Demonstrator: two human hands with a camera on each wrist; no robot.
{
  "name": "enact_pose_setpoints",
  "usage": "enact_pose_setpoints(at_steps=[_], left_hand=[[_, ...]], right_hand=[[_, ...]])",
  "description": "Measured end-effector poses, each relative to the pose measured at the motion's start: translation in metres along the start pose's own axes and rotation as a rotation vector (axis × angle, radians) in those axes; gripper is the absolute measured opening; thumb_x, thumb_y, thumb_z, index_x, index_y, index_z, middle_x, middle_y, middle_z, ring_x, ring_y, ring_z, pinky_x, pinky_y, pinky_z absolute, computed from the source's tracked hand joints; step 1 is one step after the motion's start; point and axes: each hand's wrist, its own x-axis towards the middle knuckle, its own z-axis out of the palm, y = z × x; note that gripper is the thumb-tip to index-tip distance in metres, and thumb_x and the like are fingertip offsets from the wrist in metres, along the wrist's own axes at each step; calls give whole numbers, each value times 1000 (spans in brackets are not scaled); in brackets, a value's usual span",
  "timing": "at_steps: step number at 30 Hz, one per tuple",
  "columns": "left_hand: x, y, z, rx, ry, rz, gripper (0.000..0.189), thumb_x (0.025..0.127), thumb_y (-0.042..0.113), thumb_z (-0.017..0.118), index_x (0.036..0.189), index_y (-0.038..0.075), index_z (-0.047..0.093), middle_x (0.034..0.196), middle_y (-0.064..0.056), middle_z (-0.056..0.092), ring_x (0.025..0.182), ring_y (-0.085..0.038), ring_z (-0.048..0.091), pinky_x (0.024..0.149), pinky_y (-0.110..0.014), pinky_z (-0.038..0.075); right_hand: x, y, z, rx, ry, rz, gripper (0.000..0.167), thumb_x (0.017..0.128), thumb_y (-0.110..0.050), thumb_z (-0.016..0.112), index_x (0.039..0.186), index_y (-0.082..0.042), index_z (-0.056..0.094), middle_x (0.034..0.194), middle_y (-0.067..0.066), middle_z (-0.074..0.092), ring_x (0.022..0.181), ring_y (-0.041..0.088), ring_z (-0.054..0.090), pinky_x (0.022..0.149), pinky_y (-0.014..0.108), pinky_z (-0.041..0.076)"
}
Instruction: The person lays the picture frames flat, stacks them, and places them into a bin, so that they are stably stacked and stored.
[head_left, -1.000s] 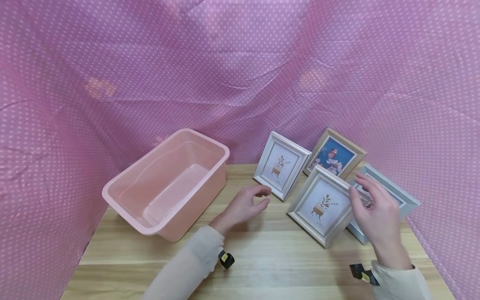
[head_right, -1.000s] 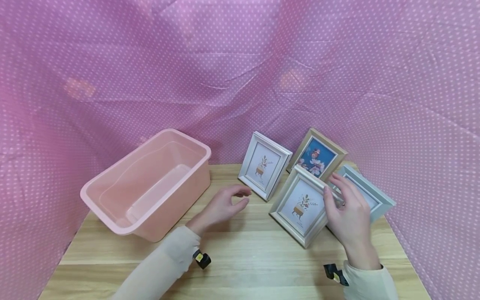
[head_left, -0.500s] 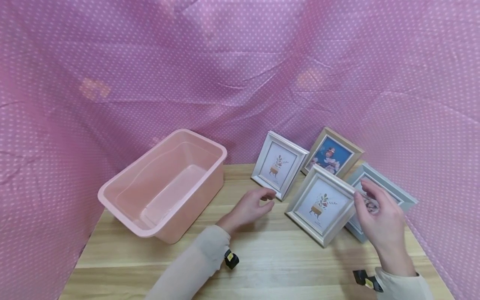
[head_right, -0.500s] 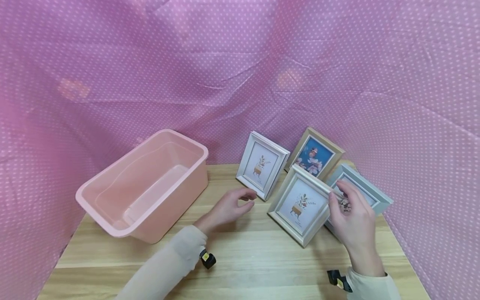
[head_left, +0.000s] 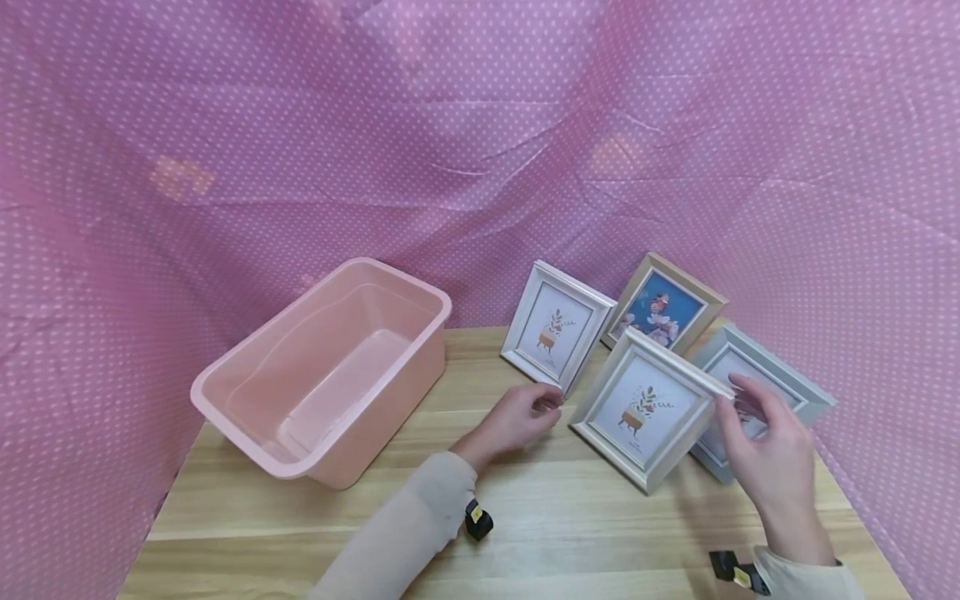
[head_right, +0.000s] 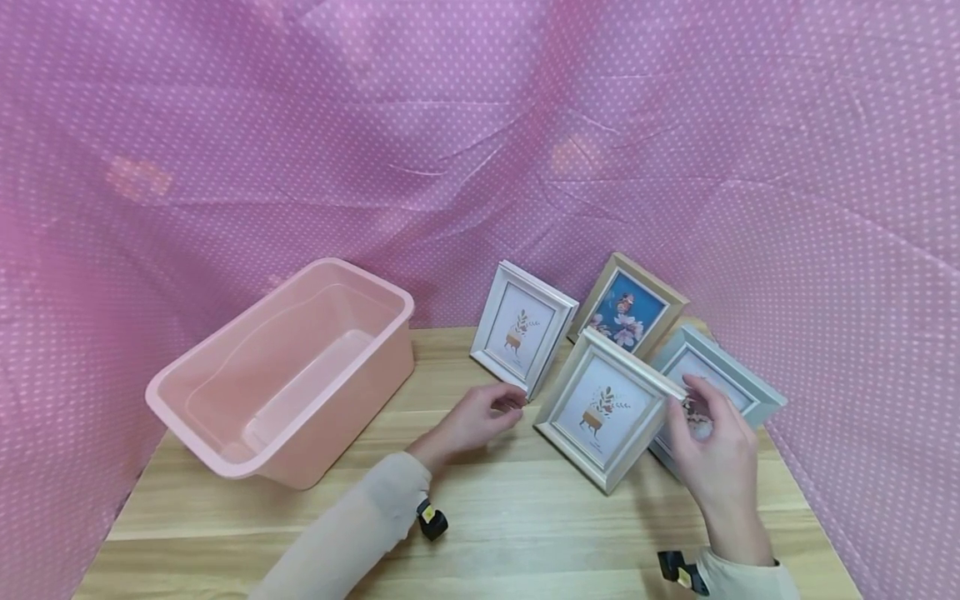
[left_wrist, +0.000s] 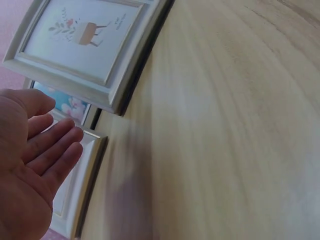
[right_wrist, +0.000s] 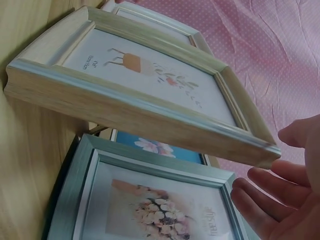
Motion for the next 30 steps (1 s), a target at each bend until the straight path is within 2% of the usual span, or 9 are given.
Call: enact_pose_setpoints(at_steps=[2, 3, 5, 7, 10, 15, 18, 25, 30], left_hand=[[1, -1, 4, 2, -8, -12, 35, 104, 13, 67, 137, 1, 68, 127, -12, 77, 117, -22, 73, 107, -30, 60], [2, -2, 6, 5, -11, -16, 35, 104, 13, 67, 136, 2, 69, 128, -12, 77, 117, -22, 73, 107, -30, 60], [3, -4, 10, 16, -11, -16, 35, 103, 14, 67, 136, 2, 69, 129, -12, 77, 118, -22, 74, 108, -29, 59], [4, -5, 14, 18, -5, -10, 35, 103, 13, 67, 136, 1, 69, 130, -13, 77, 119, -24, 74, 108, -30, 59], [7, -7, 19, -2, 8, -5, 36, 103, 11, 68, 137, -1, 68, 131, -15, 76, 120, -26, 74, 108, -29, 60], [11, -7, 27, -84, 15, -9, 39, 103, 6, 69, 140, -5, 65, 134, -20, 74, 121, -31, 74, 107, -28, 60], [13, -7, 31, -102, 12, -15, 41, 102, 3, 69, 142, -5, 63, 135, -20, 74, 122, -31, 73, 108, -26, 60], [17, -8, 35, -95, -3, -22, 44, 104, 6, 68, 147, -3, 60, 139, -19, 72, 127, -30, 72, 111, -28, 58], [22, -7, 38, -67, -12, -21, 46, 104, 9, 69, 148, -1, 60, 139, -18, 72, 126, -28, 72, 111, -26, 57]], right_hand=[[-2, 1, -1, 4, 2, 14, 38, 91, 0, 77, 129, 3, 74, 113, 30, 78, 95, -32, 54, 90, -3, 39], [-2, 2, -1, 8, 4, 21, 38, 91, 1, 77, 129, 3, 74, 115, 25, 79, 95, -32, 55, 93, -4, 38], [-3, 3, -2, 19, 8, 33, 38, 91, 2, 77, 129, 3, 74, 118, 5, 81, 95, -31, 56, 94, -6, 40], [-5, 4, -2, 32, 10, 50, 38, 91, 2, 77, 129, 3, 74, 117, -18, 75, 94, -30, 58, 91, -5, 44], [-6, 6, -2, 51, 6, 83, 39, 93, 1, 77, 131, 5, 72, 113, -37, 61, 93, -28, 60, 83, -4, 48], [-11, 8, -2, 66, -3, 167, 38, 97, -5, 77, 133, 4, 70, 108, -40, 60, 91, -26, 59, 83, -5, 48], [-12, 9, -2, 89, -12, 213, 38, 98, -8, 77, 134, 4, 70, 105, -43, 61, 90, -25, 60, 84, -5, 48], [-13, 9, -2, 177, -27, 275, 37, 98, -2, 75, 133, 9, 68, 98, -39, 65, 85, -19, 67, 81, 0, 54], [-13, 9, 0, 205, -21, 267, 33, 97, 3, 74, 128, 12, 69, 95, -37, 68, 80, -16, 69, 77, 1, 56]])
